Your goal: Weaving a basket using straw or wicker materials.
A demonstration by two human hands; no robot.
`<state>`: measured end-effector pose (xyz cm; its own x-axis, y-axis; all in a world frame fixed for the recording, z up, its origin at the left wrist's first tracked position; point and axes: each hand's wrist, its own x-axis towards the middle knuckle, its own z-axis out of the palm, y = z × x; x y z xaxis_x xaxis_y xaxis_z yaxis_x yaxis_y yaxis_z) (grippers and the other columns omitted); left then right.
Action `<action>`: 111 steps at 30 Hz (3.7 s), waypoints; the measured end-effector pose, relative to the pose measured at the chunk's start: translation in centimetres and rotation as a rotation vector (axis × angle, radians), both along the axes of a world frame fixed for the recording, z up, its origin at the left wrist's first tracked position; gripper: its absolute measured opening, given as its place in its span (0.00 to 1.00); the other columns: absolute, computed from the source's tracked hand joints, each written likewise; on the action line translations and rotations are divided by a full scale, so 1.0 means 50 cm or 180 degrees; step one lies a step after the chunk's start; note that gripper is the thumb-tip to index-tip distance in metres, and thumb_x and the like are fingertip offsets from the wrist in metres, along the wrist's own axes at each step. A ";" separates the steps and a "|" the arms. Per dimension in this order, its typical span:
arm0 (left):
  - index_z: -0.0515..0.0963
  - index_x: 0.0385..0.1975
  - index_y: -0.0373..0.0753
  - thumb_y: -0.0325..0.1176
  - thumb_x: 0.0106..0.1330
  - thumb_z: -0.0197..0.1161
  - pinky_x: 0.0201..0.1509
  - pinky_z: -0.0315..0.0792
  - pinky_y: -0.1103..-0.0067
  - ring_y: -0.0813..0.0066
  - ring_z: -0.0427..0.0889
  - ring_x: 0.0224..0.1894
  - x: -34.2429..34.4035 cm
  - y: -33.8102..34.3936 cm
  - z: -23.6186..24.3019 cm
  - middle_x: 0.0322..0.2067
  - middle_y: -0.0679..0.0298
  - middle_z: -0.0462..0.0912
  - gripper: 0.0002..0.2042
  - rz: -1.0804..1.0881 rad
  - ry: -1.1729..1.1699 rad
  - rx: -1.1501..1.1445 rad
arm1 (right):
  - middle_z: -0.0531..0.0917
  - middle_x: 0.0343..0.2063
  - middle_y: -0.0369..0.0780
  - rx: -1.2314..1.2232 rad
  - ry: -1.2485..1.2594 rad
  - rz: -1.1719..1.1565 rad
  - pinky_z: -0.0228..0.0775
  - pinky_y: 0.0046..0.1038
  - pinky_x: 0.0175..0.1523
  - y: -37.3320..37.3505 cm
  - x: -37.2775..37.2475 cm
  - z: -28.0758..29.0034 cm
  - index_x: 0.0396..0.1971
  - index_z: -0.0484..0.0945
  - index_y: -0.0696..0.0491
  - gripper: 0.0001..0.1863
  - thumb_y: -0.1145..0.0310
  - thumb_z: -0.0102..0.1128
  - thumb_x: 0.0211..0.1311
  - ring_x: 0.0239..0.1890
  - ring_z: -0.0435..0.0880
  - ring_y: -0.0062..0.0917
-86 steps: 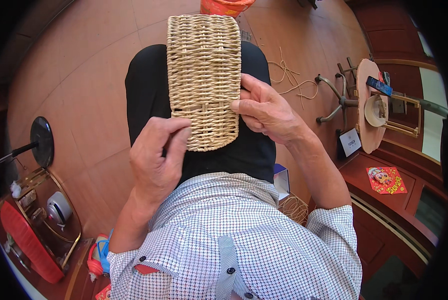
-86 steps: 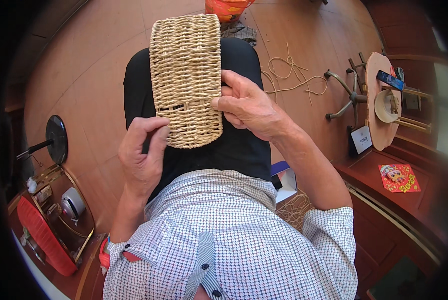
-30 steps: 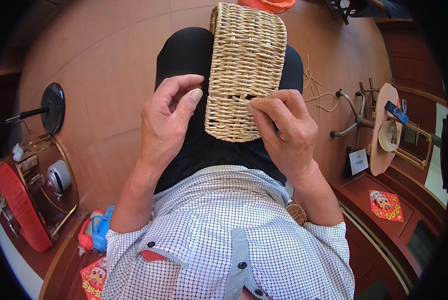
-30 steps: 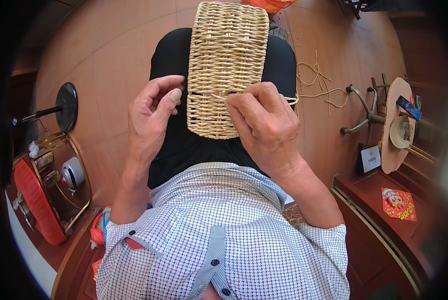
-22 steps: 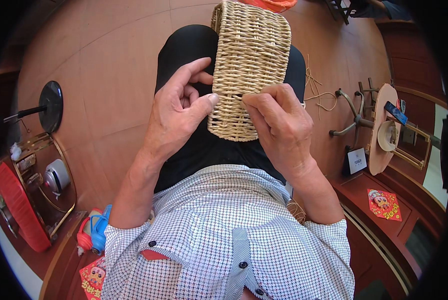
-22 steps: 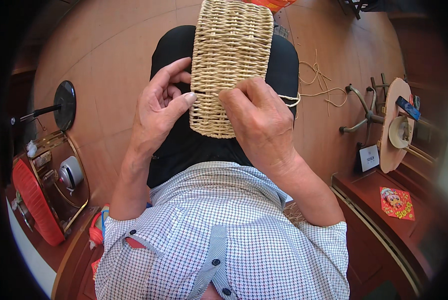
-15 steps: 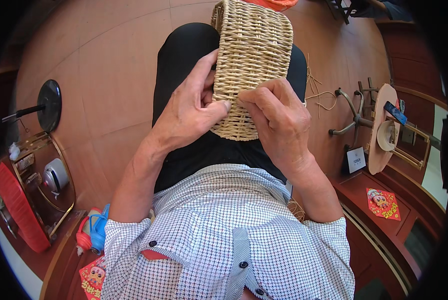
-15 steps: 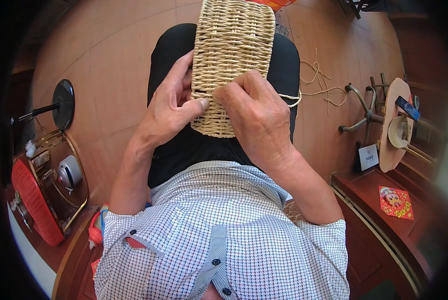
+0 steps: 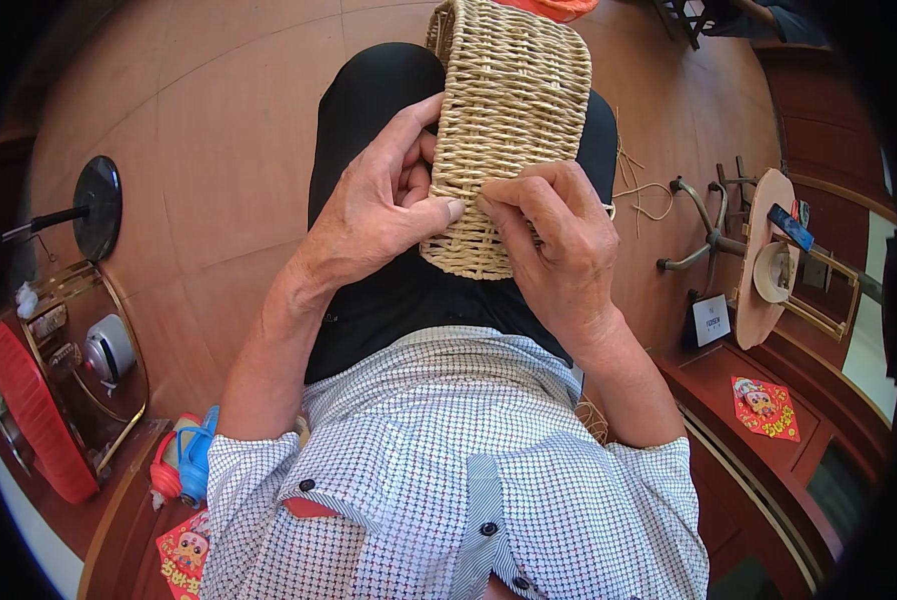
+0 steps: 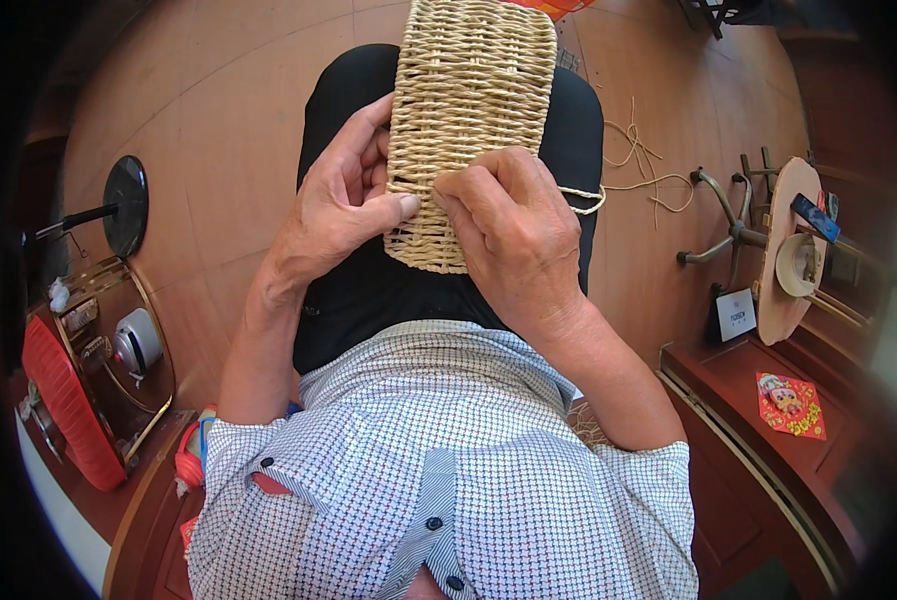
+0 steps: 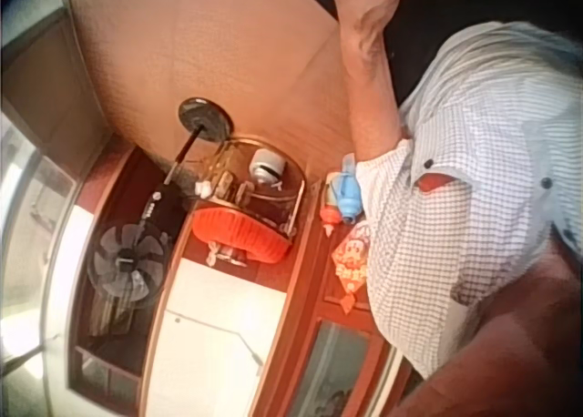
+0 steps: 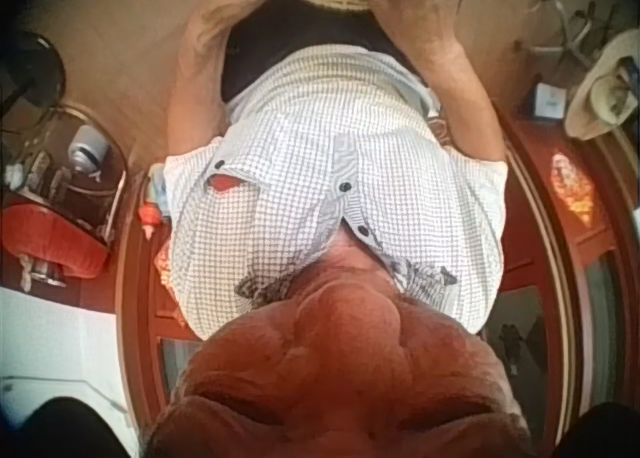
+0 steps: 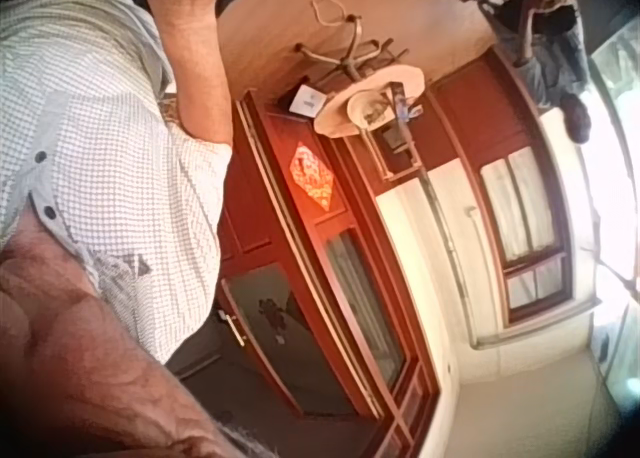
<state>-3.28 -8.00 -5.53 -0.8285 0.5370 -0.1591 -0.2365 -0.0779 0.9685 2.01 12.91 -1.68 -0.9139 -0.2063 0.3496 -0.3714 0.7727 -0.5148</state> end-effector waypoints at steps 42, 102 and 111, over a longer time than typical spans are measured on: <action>0.53 0.80 0.29 0.27 0.59 0.65 0.39 0.82 0.80 0.79 0.81 0.38 -0.039 -0.039 -0.022 0.45 0.60 0.82 0.46 -0.0451 -0.0435 0.0821 | 0.81 0.37 0.41 0.0426 -0.0506 0.0766 0.74 0.42 0.53 -0.030 -0.055 0.050 0.41 0.80 0.52 0.06 0.72 0.66 0.66 0.44 0.84 0.40; 0.84 0.37 0.35 0.45 0.76 0.63 0.43 0.76 0.69 0.67 0.83 0.34 -0.018 -0.701 -0.134 0.28 0.59 0.85 0.17 0.2438 0.1263 -0.4752 | 0.83 0.30 0.30 -0.4333 -0.1720 -0.1215 0.63 0.12 0.28 0.048 0.070 -0.074 0.49 0.84 0.58 0.13 0.65 0.69 0.75 0.24 0.72 0.06; 0.84 0.56 0.37 0.38 0.81 0.58 0.45 0.76 0.75 0.73 0.84 0.41 -0.015 -0.289 0.009 0.44 0.59 0.88 0.15 0.1257 0.1689 -0.3527 | 0.80 0.25 0.29 -0.4155 -0.1803 -0.1314 0.62 0.12 0.24 0.050 0.073 -0.066 0.49 0.86 0.59 0.12 0.67 0.69 0.75 0.22 0.72 0.06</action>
